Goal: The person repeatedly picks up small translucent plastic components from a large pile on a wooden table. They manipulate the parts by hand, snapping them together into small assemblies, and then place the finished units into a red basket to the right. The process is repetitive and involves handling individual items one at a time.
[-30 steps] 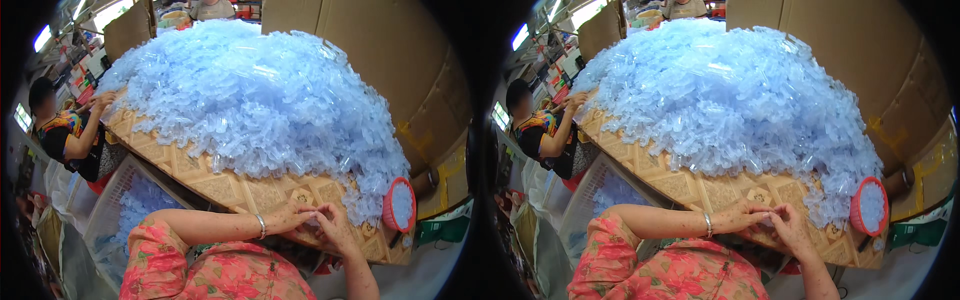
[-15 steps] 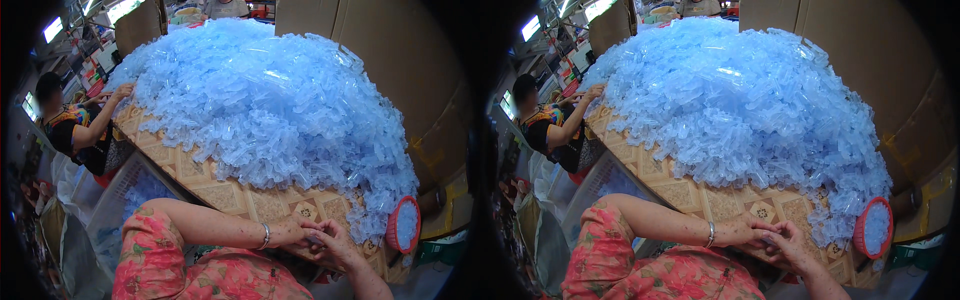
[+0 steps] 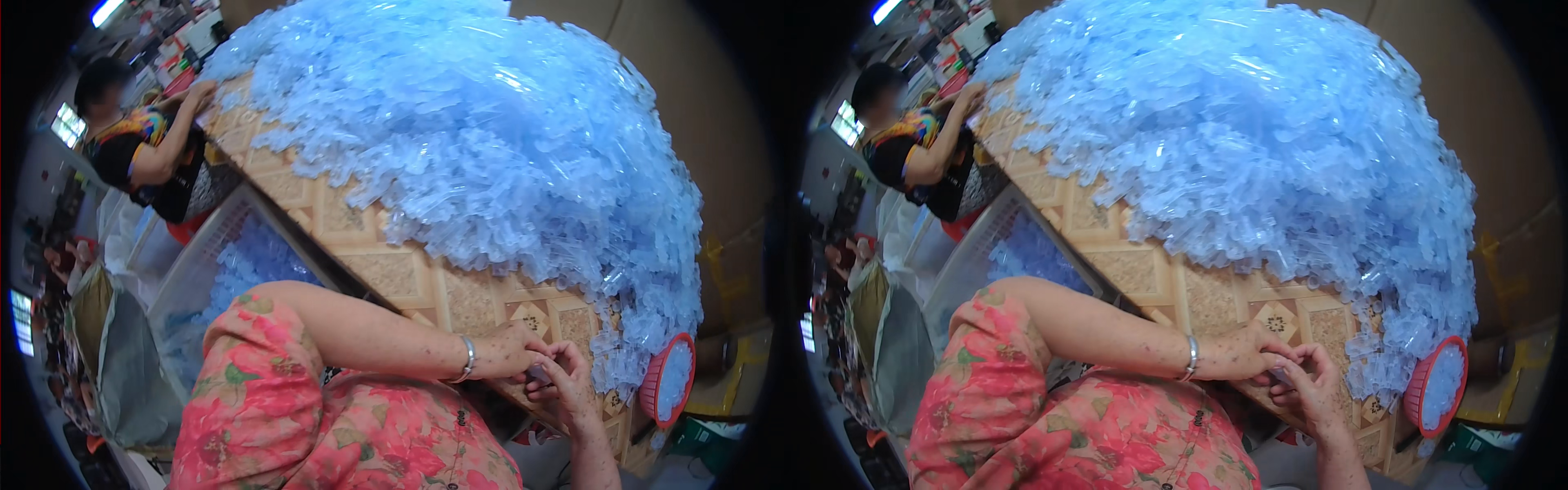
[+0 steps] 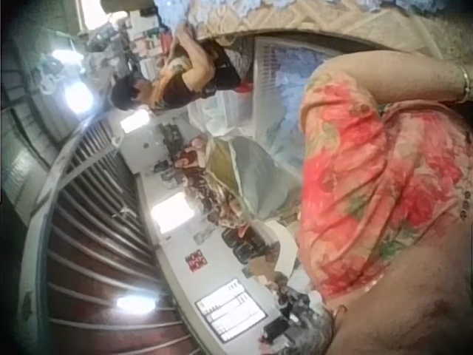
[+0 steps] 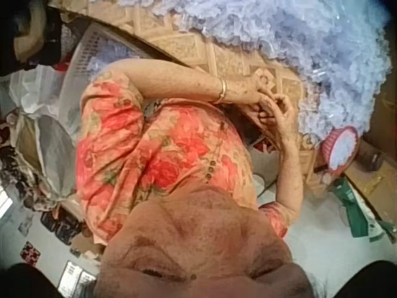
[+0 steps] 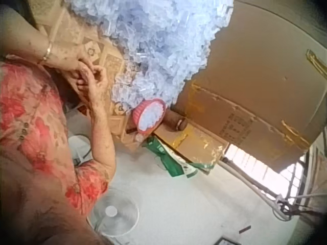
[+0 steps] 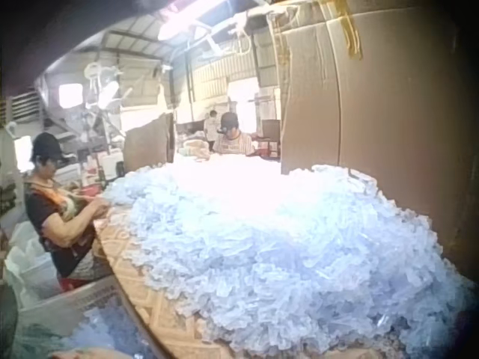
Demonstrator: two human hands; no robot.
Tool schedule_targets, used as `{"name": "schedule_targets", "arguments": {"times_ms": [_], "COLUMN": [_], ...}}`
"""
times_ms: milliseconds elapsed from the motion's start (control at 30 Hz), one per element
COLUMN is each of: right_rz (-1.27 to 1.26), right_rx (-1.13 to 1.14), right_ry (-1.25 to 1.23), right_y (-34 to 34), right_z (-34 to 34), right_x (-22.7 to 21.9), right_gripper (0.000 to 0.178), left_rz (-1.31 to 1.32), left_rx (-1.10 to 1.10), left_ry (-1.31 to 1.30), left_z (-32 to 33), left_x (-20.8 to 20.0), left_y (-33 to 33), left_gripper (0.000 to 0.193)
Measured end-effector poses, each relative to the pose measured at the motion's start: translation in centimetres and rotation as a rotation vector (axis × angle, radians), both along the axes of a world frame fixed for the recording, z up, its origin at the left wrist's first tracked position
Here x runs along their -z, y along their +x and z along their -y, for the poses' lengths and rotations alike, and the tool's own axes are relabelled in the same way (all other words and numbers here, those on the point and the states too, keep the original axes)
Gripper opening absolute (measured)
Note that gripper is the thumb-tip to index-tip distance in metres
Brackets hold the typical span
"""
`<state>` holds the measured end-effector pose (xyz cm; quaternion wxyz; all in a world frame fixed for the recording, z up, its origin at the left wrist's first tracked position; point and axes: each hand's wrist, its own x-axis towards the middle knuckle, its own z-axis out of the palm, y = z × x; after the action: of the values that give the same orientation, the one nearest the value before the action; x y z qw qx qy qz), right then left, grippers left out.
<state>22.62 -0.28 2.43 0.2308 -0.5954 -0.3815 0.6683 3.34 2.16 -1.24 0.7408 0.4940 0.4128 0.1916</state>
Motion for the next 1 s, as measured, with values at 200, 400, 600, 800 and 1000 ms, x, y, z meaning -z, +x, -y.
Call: {"name": "schedule_targets", "arguments": {"times_ms": [200, 400, 600, 800, 1000], "right_rz": [-0.091, -0.061, -0.105, -0.08, -0.058], "right_rx": [0.12, 0.08, 0.087, 0.097, 0.134], "right_ry": [0.156, 0.308, 0.295, 0.28, 0.282], "right_y": [1.4, 1.6, 2.0, 1.5, 0.9], "right_z": [0.8, 1.8, 2.0, 1.9, 2.0], "right_x": [2.1, 3.8, 4.1, 3.8, 3.4], "right_gripper": [0.039, 0.037, 0.034, 0.03, 0.024], "left_rz": [0.102, 0.018, -0.871, -0.888, -0.505], "left_rx": [-0.079, -0.278, -0.496, -0.403, -0.276], "left_ry": [0.026, 0.439, 0.669, 1.019, 1.291], "left_z": [0.6, 2.9, 8.0, 7.6, 1.1], "left_x": [0.7, -3.4, -9.0, -7.5, -4.7], "left_y": [-0.4, -12.5, -27.6, -25.2, -13.9], "left_gripper": [0.024, 0.03, 0.026, 0.032, 0.036]}}
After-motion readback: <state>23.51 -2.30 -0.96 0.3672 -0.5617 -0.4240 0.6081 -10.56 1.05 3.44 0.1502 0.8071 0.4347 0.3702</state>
